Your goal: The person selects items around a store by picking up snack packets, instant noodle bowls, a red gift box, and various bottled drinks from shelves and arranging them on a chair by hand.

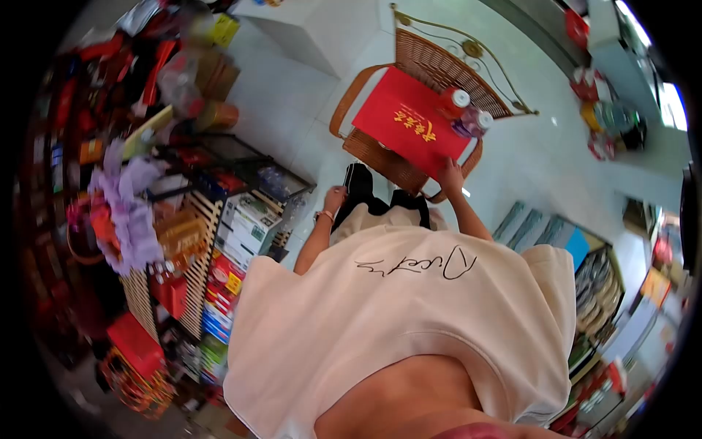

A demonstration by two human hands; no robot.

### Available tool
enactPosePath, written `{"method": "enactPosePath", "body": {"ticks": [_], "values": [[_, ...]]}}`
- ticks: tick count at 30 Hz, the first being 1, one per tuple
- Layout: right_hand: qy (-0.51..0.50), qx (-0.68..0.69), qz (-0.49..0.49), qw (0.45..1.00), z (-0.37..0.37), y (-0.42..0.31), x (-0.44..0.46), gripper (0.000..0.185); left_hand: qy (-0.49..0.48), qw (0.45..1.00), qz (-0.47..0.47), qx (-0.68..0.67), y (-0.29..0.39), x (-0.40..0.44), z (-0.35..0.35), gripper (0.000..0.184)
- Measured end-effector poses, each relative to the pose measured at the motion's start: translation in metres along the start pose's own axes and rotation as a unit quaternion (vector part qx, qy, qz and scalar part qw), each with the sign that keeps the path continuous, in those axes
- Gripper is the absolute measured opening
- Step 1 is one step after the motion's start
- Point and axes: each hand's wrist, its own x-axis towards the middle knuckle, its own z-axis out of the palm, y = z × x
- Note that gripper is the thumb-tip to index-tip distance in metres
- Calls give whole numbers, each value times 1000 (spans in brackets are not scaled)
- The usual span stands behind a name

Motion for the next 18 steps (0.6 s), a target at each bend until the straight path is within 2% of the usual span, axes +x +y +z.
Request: {"method": "enactPosePath", "body": {"ticks": [1, 2, 5, 9, 11, 15, 16, 18], "values": [[14, -14, -34, 999, -2, -1, 0, 34, 9, 997, -7, -80, -3, -27, 19, 28], [-16, -23, -37, 999, -4, 0, 2, 36, -9, 995, -7, -96, -15, -42, 35, 27], [25, -4, -96, 995, -6, -4, 5, 42, 31, 996, 69, 39, -37, -100, 61, 29], [-10, -24, -162, 987, 12, -4, 16, 43, 140, 972, -63, -178, -90, -136, 83, 28], [-58, -19, -164, 985, 20, -10, 17, 39, 175, 947, -99, -252, -140, -133, 98, 30], [-86, -39, -137, 986, 32, -31, 15, 42, 222, 925, -112, -286, -138, -183, 97, 33], [-56, -35, -158, 985, 42, -32, 15, 38, 225, 914, -118, -317, -144, -189, 101, 34], [-118, -40, -102, 987, 55, -44, 12, 40, 238, 912, -113, -314, -148, -209, 105, 34]]}}
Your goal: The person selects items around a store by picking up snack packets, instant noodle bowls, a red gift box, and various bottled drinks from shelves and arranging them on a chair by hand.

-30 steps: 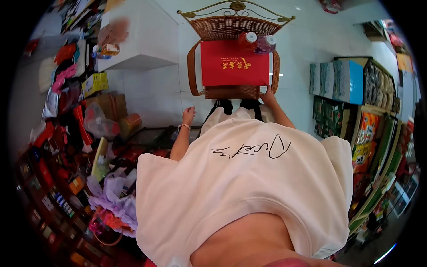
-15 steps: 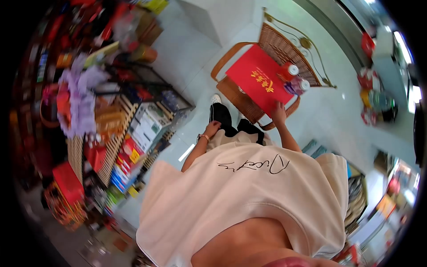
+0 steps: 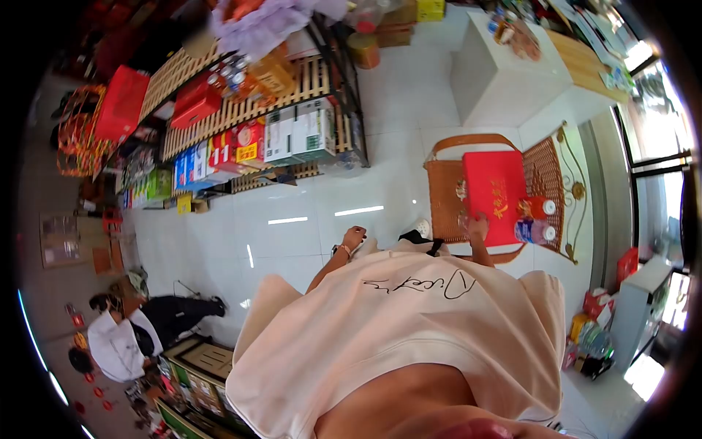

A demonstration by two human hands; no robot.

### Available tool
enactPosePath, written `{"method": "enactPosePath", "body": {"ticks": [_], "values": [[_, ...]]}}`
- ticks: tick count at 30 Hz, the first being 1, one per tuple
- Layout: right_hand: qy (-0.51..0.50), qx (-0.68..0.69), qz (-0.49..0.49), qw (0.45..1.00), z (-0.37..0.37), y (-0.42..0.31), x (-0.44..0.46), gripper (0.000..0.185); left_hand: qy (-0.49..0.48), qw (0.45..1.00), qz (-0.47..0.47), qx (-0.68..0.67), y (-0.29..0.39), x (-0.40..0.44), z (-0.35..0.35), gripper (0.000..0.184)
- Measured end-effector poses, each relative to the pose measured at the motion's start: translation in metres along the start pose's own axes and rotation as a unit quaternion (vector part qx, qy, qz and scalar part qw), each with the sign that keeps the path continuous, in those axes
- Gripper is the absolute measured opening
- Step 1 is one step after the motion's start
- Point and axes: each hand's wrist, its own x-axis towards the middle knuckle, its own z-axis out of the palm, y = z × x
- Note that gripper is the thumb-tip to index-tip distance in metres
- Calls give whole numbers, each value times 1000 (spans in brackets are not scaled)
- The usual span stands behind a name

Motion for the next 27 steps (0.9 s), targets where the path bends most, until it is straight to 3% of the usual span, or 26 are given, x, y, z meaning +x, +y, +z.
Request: {"method": "enactPosePath", "body": {"ticks": [1, 5, 9, 12, 15, 20, 24, 27], "values": [[-34, 2, 24, 999, 6, -10, 1, 41, 8, 1000, 4, -1, -3, -10, -7, 33], [-107, 69, -56, 990, 75, -16, -11, 28, 47, 996, 51, 48, -46, -38, -41, 32], [-199, 19, -152, 968, 128, -67, -75, 21, 80, 988, -17, -129, -108, -71, -86, 34], [-255, -14, -231, 939, 165, -112, -128, 17, 148, 971, -53, -183, -194, -84, -113, 33], [-325, -70, -355, 874, 206, -139, -178, 20, 190, 956, -93, -204, -232, -124, -142, 33], [-371, -108, -355, 851, 238, -177, -243, 21, 233, 943, -119, -208, -295, -181, -168, 33], [-374, -125, -344, 852, 257, -178, -255, 20, 255, 900, -175, -305, -329, -203, -169, 32], [-365, -136, -316, 865, 267, -175, -247, 20, 259, 934, -172, -175, -335, -209, -170, 30]]}}
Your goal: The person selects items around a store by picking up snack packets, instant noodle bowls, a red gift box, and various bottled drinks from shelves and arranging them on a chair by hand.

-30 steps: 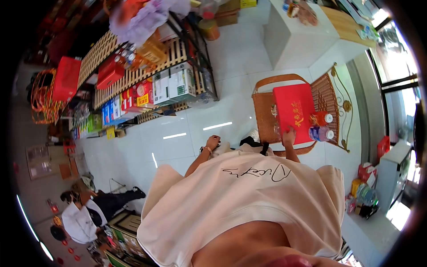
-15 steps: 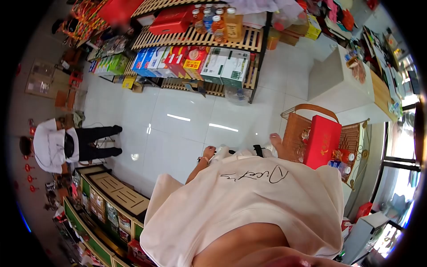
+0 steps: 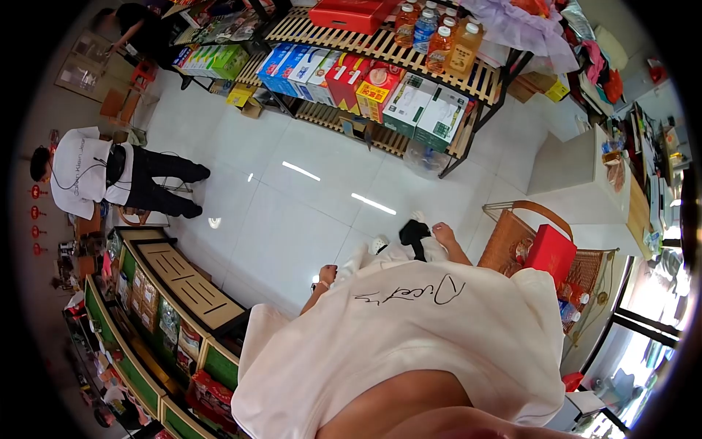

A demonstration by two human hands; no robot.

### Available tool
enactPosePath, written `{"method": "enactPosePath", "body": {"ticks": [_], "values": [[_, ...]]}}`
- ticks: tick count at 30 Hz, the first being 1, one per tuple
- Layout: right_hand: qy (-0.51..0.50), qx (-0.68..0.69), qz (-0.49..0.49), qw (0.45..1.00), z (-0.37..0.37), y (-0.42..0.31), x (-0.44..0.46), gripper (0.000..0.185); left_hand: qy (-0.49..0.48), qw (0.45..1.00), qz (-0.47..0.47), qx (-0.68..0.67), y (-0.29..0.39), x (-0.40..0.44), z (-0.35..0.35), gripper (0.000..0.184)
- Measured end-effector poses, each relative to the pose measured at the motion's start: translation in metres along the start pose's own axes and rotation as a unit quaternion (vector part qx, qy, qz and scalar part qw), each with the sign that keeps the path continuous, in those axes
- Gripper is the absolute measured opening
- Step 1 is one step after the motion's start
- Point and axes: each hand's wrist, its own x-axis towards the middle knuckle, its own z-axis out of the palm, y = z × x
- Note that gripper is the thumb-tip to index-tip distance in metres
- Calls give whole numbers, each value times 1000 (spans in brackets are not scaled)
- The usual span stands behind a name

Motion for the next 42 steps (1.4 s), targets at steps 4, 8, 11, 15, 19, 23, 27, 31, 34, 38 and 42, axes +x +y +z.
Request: {"method": "enactPosePath", "body": {"ticks": [4, 8, 11, 15, 19, 23, 27, 31, 34, 38, 42], "values": [[15, -52, 20, 998, -8, -2, 11, 22, 10, 994, 84, 71, -23, 45, 17, 30], [-1, -62, 45, 997, -4, 3, 46, 26, 7, 996, 79, 51, 4, 83, 19, 30], [-42, -76, 42, 995, -1, -12, 81, 25, 9, 996, 81, 39, 38, 111, -2, 30], [-89, -94, 1, 992, -3, -66, 142, 24, 21, 996, 92, 10, 81, 162, -28, 31], [-61, -80, -84, 991, -9, -142, 219, 24, -10, 996, 62, -59, 171, 196, -79, 33], [24, -18, -149, 988, -14, -214, 276, 26, -18, 994, 34, -99, 238, 254, -102, 36], [-11, 6, -99, 995, -21, -264, 290, 27, -25, 987, 53, -151, 308, 282, -107, 34], [-122, 5, -86, 989, -15, -265, 291, 23, -57, 986, 131, -86, 323, 307, -97, 30], [-78, -56, -202, 975, -3, -227, 314, 23, 22, 981, 184, -62, 346, 308, -104, 24], [-17, -55, -56, 997, 5, -229, 326, 25, -46, 986, 126, -102, 345, 385, -134, 27], [151, 24, -78, 985, -25, -326, 311, 25, -88, 988, 101, -79, 391, 430, -176, 31]]}}
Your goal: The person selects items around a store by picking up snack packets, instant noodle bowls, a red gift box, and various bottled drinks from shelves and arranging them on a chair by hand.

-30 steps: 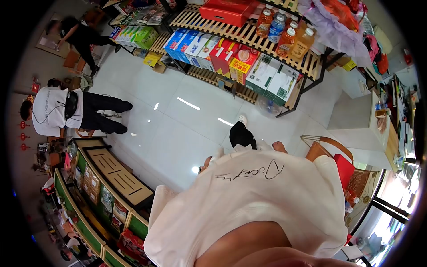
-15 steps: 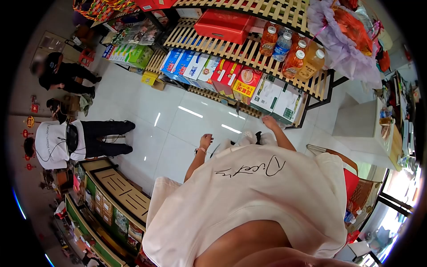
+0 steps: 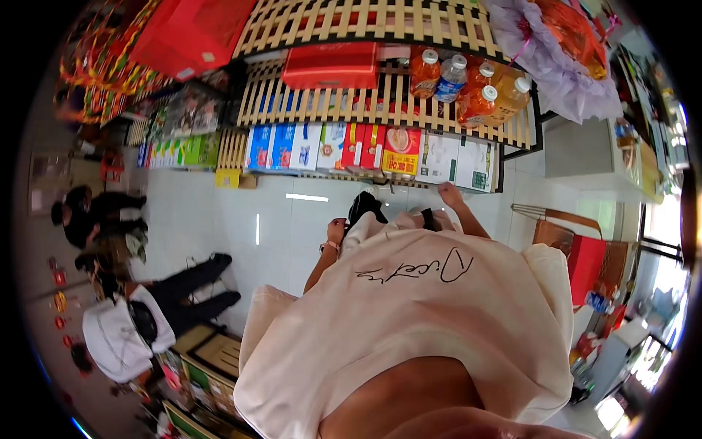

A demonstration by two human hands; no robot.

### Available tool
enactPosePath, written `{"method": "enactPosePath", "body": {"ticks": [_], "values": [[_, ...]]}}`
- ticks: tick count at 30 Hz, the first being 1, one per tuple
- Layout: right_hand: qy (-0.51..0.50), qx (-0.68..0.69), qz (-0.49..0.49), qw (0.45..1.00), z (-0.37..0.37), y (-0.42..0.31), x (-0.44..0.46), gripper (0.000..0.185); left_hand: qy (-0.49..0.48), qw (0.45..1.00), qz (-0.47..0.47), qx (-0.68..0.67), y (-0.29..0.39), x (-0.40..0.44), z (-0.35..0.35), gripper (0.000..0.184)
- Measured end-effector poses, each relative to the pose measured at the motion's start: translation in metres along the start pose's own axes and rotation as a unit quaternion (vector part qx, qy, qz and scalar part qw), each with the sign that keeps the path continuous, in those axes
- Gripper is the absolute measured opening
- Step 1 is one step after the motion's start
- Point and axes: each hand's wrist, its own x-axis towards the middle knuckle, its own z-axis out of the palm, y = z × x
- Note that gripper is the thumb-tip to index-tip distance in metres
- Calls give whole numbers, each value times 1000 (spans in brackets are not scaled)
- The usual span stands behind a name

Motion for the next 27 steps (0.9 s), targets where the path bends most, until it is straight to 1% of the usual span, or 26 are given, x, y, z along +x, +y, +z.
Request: {"method": "enactPosePath", "body": {"ticks": [2, 3, 4, 5, 6, 7, 8, 9, 12, 14, 15, 16, 17, 18, 20, 21, 22, 23, 24, 25, 26, 27], "values": [[55, 46, -6, 997, -12, -45, 29, 29, -25, 998, 52, 38, 45, 19, -9, 29], [91, 41, -3, 995, -33, -90, 41, 30, -48, 990, 119, 54, 65, 32, -11, 26], [126, 36, 0, 991, -54, -134, 55, 32, -65, 981, 158, 91, 90, 43, -12, 24], [209, 78, -140, 965, -66, -157, 76, 36, -85, 969, 203, 110, 115, 56, -7, 24], [247, 76, -139, 956, -94, -205, 88, 38, -103, 955, 246, 128, 142, 69, -2, 24], [324, 27, -179, 929, -112, -232, 107, 41, -114, 938, 279, 170, 181, 70, 6, 24], [374, 7, -224, 900, -132, -259, 122, 44, -125, 918, 311, 211, 223, 67, 18, 23], [421, -14, -270, 866, -146, -276, 138, 46, -149, 902, 349, 205, 258, 63, 30, 22], [350, -135, -103, 921, -152, -277, 193, 47, -212, 834, 481, 169, 327, 77, 81, 20], [388, -98, -99, 911, -138, -284, 195, 42, -248, 801, 492, 235, 378, 64, 107, 27], [382, -109, -83, 914, -136, -288, 191, 37, -258, 797, 489, 243, 389, 66, 119, 33], [411, -133, -106, 896, -132, -291, 187, 38, -268, 792, 488, 249, 401, 69, 133, 40], [430, -126, -151, 881, -130, -296, 180, 38, -259, 777, 525, 232, 400, 81, 148, 53], [448, -119, -193, 865, -125, -300, 169, 38, -266, 787, 510, 223, 403, 85, 158, 61], [383, -121, -141, 905, -112, -307, 142, 35, -222, 745, 592, 213, 408, 86, 171, 66], [349, -130, -131, 919, -108, -315, 122, 34, -262, 752, 572, 197, 412, 84, 172, 70], [316, -138, -119, 931, -104, -323, 102, 33, -298, 763, 550, 159, 402, 99, 180, 71], [358, -170, -147, 906, -88, -315, 96, 34, -288, 743, 581, 164, 404, 95, 181, 72], [401, -202, -173, 877, -68, -303, 96, 34, -272, 706, 635, 159, 411, 71, 168, 70], [425, -186, -171, 869, -54, -298, 90, 34, -302, 721, 601, 165, 396, 89, 172, 66], [449, -175, -170, 859, -49, -295, 83, 34, -272, 696, 642, 172, 378, 109, 175, 60], [446, -131, -137, 875, -48, -296, 73, 33, -282, 720, 606, 187, 378, 94, 169, 59]]}}
